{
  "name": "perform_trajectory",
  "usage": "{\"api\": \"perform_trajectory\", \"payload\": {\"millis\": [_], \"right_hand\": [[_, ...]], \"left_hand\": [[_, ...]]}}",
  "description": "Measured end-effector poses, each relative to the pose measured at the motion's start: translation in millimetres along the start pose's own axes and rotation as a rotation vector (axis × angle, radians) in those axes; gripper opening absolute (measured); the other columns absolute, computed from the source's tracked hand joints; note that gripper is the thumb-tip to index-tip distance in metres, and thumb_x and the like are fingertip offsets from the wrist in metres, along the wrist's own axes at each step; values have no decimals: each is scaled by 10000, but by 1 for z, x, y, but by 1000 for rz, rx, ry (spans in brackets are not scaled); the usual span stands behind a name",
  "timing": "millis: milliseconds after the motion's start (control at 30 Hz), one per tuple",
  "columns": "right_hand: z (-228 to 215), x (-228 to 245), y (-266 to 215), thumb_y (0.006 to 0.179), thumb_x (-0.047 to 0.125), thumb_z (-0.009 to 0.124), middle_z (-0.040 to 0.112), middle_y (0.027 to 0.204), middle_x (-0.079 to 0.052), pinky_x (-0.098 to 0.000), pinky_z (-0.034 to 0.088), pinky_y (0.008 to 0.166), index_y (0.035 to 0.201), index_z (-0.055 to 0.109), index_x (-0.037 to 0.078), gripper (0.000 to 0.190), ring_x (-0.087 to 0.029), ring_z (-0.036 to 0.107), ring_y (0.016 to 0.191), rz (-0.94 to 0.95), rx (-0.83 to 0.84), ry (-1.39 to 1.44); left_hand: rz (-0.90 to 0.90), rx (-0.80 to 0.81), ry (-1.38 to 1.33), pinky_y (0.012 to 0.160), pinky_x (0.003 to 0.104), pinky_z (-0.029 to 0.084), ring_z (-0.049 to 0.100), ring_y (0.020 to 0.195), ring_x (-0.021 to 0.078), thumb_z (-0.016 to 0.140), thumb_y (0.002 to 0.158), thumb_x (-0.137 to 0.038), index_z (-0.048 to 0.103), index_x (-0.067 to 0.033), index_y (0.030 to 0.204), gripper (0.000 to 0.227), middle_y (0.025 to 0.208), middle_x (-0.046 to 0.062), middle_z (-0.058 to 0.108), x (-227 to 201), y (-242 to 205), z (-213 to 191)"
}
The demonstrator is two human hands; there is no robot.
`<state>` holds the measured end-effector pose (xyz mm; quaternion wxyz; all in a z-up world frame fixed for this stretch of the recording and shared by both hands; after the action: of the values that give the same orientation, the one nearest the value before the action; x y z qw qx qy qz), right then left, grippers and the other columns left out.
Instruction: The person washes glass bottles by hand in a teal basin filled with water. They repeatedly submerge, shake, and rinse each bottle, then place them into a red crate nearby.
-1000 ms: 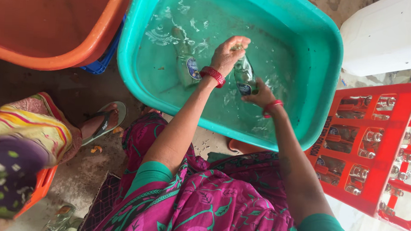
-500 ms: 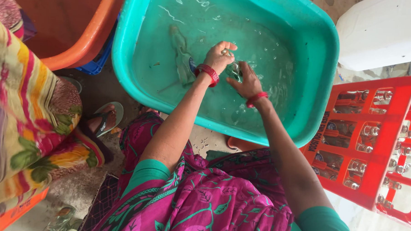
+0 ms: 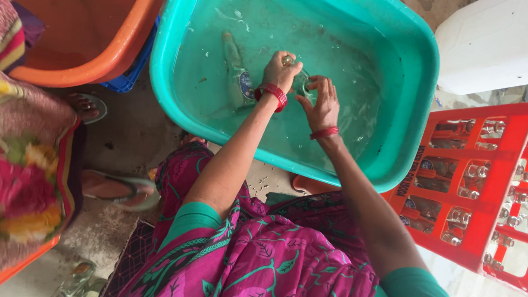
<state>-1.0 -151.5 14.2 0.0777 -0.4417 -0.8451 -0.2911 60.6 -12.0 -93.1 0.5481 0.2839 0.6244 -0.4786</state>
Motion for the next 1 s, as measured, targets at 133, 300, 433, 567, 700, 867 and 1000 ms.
{"api": "perform_trajectory", "payload": {"millis": [133,300,433,567,700,867,1000], "right_hand": [[-20,-22,-1,812,196,878,656,1294,-126,-398,536,968,1256,446,76,631,-284,664,1151,168,87,195],[-21,-56,12,828,304,844,626,1331,-127,-389,494,1046,1487,385,59,840,-229,615,1223,480,692,679],[-18,-60,1,868,333,800,649,1331,-116,-397,498,1076,1492,417,9,801,-233,633,1228,604,822,1074],[3,-60,6,973,290,766,575,1421,-99,-371,438,1099,1507,390,-12,719,-212,546,1309,365,508,827],[10,-76,-2,964,261,717,727,1150,-97,-370,545,942,1357,594,6,485,-191,689,1057,477,453,489],[4,-58,-7,946,161,839,730,1139,-139,-390,581,936,1273,600,-14,441,-220,705,1045,565,84,854],[-12,-18,-18,800,159,890,650,1243,-222,-393,526,934,1487,440,49,828,-328,637,1137,105,117,54]], "left_hand": [[148,41,-118,734,340,592,714,848,182,769,816,-210,669,-93,1186,401,1004,57,727,-36,-9,-1],[273,697,-523,955,347,598,687,1076,172,772,913,-166,600,-106,1335,460,1165,51,662,-74,-29,13],[200,824,-560,979,351,562,664,1111,172,750,950,-201,533,-114,1387,495,1200,68,631,-69,-38,27],[251,553,-434,973,321,562,661,1143,153,752,935,-313,498,-71,1350,543,1245,51,632,-41,-22,33],[240,363,-280,828,329,589,670,969,184,805,921,-363,576,8,1253,548,1099,103,674,1,-3,38],[164,108,-255,775,308,594,717,879,176,799,897,-323,605,3,1193,481,1042,93,718,22,7,36],[127,22,-602,753,334,603,704,872,190,745,931,-222,542,14,1211,419,1041,95,677,4,9,22]]}}
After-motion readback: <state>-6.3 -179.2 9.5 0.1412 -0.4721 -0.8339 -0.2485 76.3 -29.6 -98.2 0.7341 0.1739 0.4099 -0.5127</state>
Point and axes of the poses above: each hand's wrist, its own y-axis towards the middle knuckle, its own z-axis out of the palm, x = y × z, the point moved 4 cm from there along y, towards the middle knuckle
